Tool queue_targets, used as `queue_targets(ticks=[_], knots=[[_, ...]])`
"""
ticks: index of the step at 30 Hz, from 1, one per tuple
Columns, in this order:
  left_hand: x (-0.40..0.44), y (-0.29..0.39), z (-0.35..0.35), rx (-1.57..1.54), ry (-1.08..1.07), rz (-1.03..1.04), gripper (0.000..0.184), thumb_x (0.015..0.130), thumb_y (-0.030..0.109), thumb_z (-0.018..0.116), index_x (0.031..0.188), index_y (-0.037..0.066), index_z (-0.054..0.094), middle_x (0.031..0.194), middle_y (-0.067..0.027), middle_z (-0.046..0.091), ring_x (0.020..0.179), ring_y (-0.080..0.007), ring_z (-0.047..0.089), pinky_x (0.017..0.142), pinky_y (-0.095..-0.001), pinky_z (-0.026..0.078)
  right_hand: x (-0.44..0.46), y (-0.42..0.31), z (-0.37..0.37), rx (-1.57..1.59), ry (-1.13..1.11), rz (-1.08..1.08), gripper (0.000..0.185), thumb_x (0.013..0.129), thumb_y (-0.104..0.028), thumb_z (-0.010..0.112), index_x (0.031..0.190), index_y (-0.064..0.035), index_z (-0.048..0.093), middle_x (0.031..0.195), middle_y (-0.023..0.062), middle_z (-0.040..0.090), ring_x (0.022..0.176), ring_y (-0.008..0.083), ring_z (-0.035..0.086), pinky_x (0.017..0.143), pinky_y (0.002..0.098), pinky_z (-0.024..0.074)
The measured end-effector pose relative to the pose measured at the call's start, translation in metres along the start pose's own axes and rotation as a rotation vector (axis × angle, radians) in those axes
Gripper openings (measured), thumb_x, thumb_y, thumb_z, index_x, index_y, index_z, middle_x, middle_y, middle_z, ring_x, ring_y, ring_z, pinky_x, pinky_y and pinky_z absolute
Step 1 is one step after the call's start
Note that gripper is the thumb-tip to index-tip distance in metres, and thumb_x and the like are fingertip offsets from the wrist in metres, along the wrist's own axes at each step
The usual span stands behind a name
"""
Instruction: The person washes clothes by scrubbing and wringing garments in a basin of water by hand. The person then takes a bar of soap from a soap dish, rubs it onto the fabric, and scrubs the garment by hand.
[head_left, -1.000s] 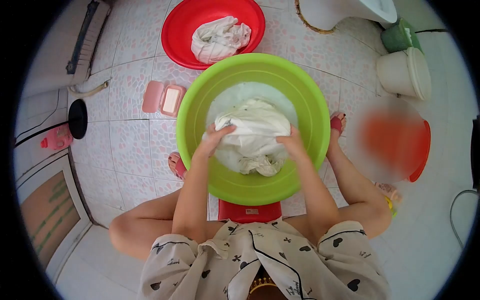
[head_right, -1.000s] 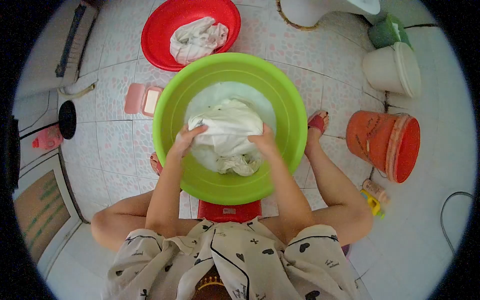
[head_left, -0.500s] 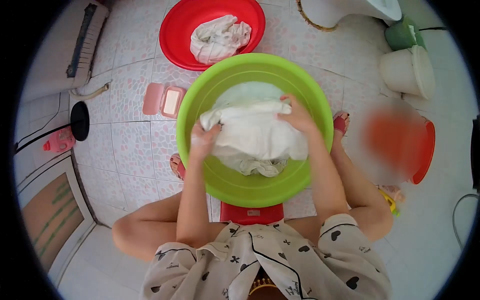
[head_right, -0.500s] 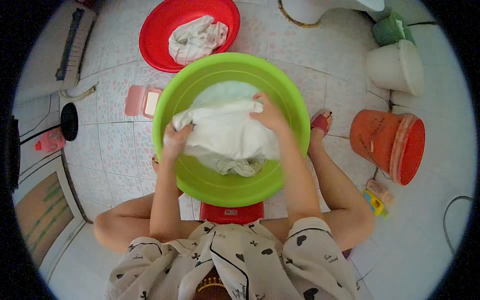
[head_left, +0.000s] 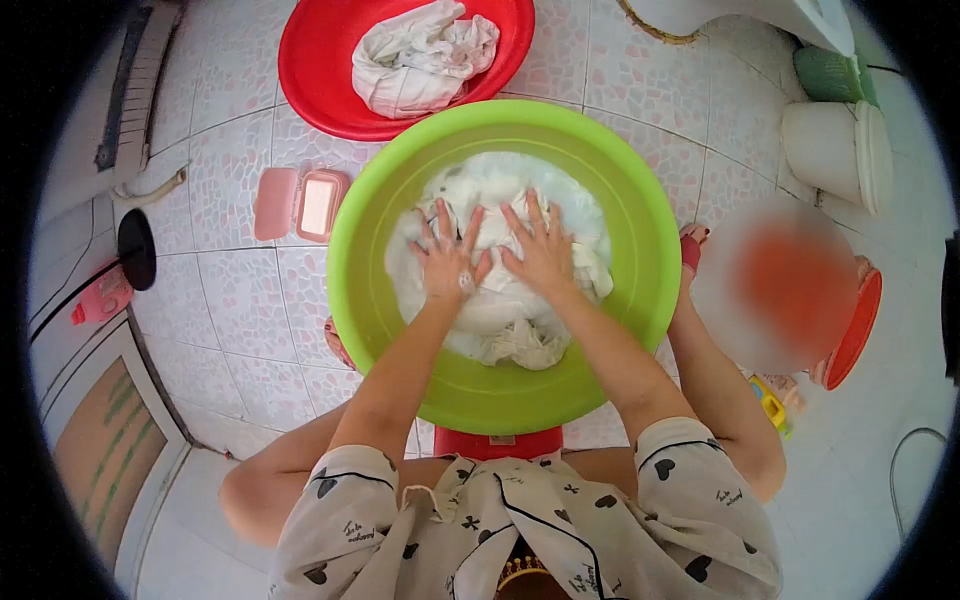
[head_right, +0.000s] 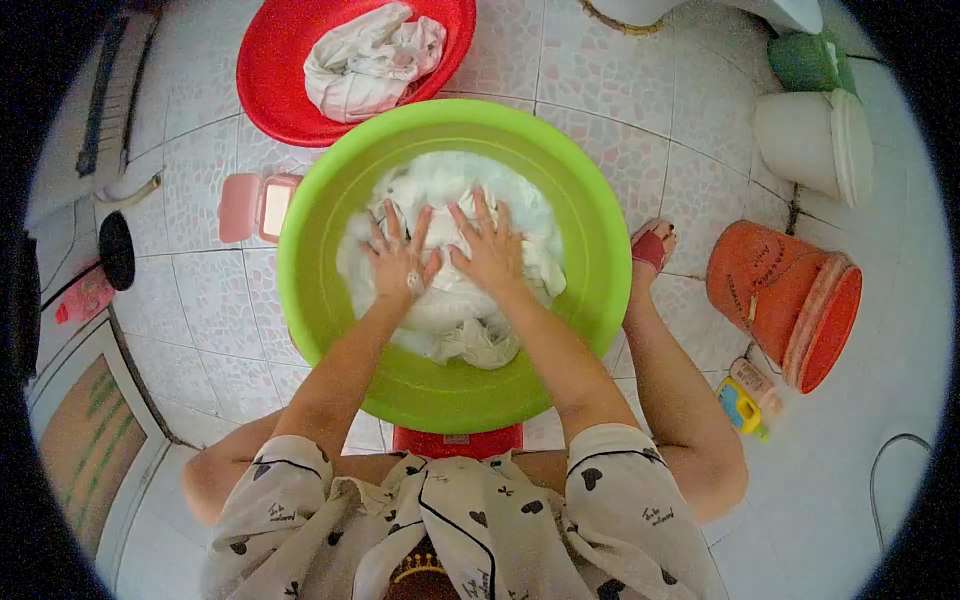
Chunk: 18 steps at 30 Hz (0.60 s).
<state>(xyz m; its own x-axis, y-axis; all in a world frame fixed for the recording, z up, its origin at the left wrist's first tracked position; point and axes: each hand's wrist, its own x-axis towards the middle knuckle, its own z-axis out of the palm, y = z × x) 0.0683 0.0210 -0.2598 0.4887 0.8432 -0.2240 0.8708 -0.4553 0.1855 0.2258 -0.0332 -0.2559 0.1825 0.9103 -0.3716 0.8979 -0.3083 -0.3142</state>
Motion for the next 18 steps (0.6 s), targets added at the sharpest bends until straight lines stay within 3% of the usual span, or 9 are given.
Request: queue_targets(ticks=[3,6,8,10,11,14,15,17,18], knots=[[0.007,-0.008,0.024,-0.126,0.073,0.093,0.068,0.079,0.041,0.055,0.142,0.027,0.033,0.146,-0.023,0.02,0.135,-0.0407,0.02,0.104,-0.0625,0.019,0.008,0.008,0.011,0.154,-0.12,0.056,0.071,0.081,-0.046,0.059,0.143,-0.0357,0.025,0.147,0.0113,0.027,0.129,0.0406,0.029,0.102,0.0551,0.0305],[0.022,-0.008,0.034,-0.053,-0.346,-0.004,0.062,0.082,0.039,0.052,0.14,0.025,0.035,0.139,-0.0204,0.034,0.132,-0.0369,0.03,0.102,-0.0593,0.027,0.015,0.024,0.048,0.206,-0.047,0.006,0.068,0.083,-0.045,0.056,0.142,-0.0289,0.028,0.138,0.0141,0.04,0.122,0.0366,0.04,0.102,0.0472,0.0339],[0.016,-0.018,0.112,-0.966,-0.134,-0.176,0.058,0.083,0.037,0.051,0.138,0.024,0.039,0.132,-0.0177,0.042,0.126,-0.035,0.036,0.1,-0.0562,0.031,0.023,0.031,0.061,0.39,0.052,-0.064,0.062,0.084,-0.044,0.053,0.139,-0.0214,0.037,0.131,0.0164,0.048,0.117,0.0342,0.046,0.1,0.0435,0.0364],[0.027,-0.026,0.123,-1.038,-0.016,-0.133,0.054,0.083,0.035,0.051,0.135,0.023,0.043,0.128,-0.0155,0.046,0.122,-0.0331,0.041,0.098,-0.0522,0.034,0.04,0.036,0.058,0.474,0.03,-0.05,0.052,0.084,-0.042,0.053,0.128,-0.0151,0.049,0.123,0.0162,0.054,0.111,0.0323,0.05,0.097,0.0419,0.0384],[0.03,-0.032,0.126,-0.829,-0.119,-0.071,0.055,0.082,0.034,0.052,0.135,0.022,0.043,0.129,-0.0157,0.046,0.121,-0.0327,0.041,0.099,-0.0503,0.034,0.049,0.038,0.055,0.515,0.023,-0.045,0.049,0.084,-0.042,0.052,0.123,-0.0119,0.055,0.119,0.0161,0.057,0.108,0.0314,0.052,0.095,0.041,0.0394],[0.057,-0.022,0.073,-0.233,-0.438,0.081,0.057,0.079,0.031,0.054,0.133,0.019,0.043,0.13,-0.0163,0.045,0.12,-0.0314,0.043,0.1,-0.0443,0.035,0.074,0.021,0.026,-0.059,-0.136,0.004,0.043,0.082,-0.043,0.054,0.108,-0.0098,0.063,0.113,0.015,0.059,0.102,0.0312,0.055,0.091,0.0393,0.0417],[0.065,-0.018,0.067,-0.106,-0.524,0.129,0.057,0.078,0.03,0.054,0.133,0.018,0.043,0.13,-0.0165,0.045,0.119,-0.031,0.043,0.1,-0.0423,0.035,0.083,0.015,0.013,0.055,-0.291,0.16,0.041,0.081,-0.04,0.056,0.107,-0.0093,0.063,0.111,0.0152,0.059,0.101,0.0309,0.055,0.09,0.0392,0.0422],[0.076,-0.014,0.074,-0.109,-0.51,0.119,0.059,0.076,0.028,0.056,0.132,0.016,0.043,0.131,-0.0169,0.045,0.118,-0.0302,0.044,0.101,-0.0384,0.036,0.093,0.004,-0.008,0.289,-0.597,0.47,0.037,0.079,-0.036,0.06,0.104,-0.0084,0.064,0.107,0.0157,0.059,0.099,0.0302,0.056,0.087,0.039,0.0431],[0.073,-0.018,0.08,-0.369,-0.421,0.02,0.056,0.074,0.024,0.056,0.129,0.016,0.044,0.127,-0.015,0.046,0.114,-0.0287,0.046,0.098,-0.0369,0.037,0.084,0.001,-0.013,0.423,-0.34,0.304,0.033,0.078,-0.031,0.061,0.102,-0.0082,0.065,0.105,0.0154,0.059,0.098,0.0304,0.056,0.086,0.0385,0.0434]])
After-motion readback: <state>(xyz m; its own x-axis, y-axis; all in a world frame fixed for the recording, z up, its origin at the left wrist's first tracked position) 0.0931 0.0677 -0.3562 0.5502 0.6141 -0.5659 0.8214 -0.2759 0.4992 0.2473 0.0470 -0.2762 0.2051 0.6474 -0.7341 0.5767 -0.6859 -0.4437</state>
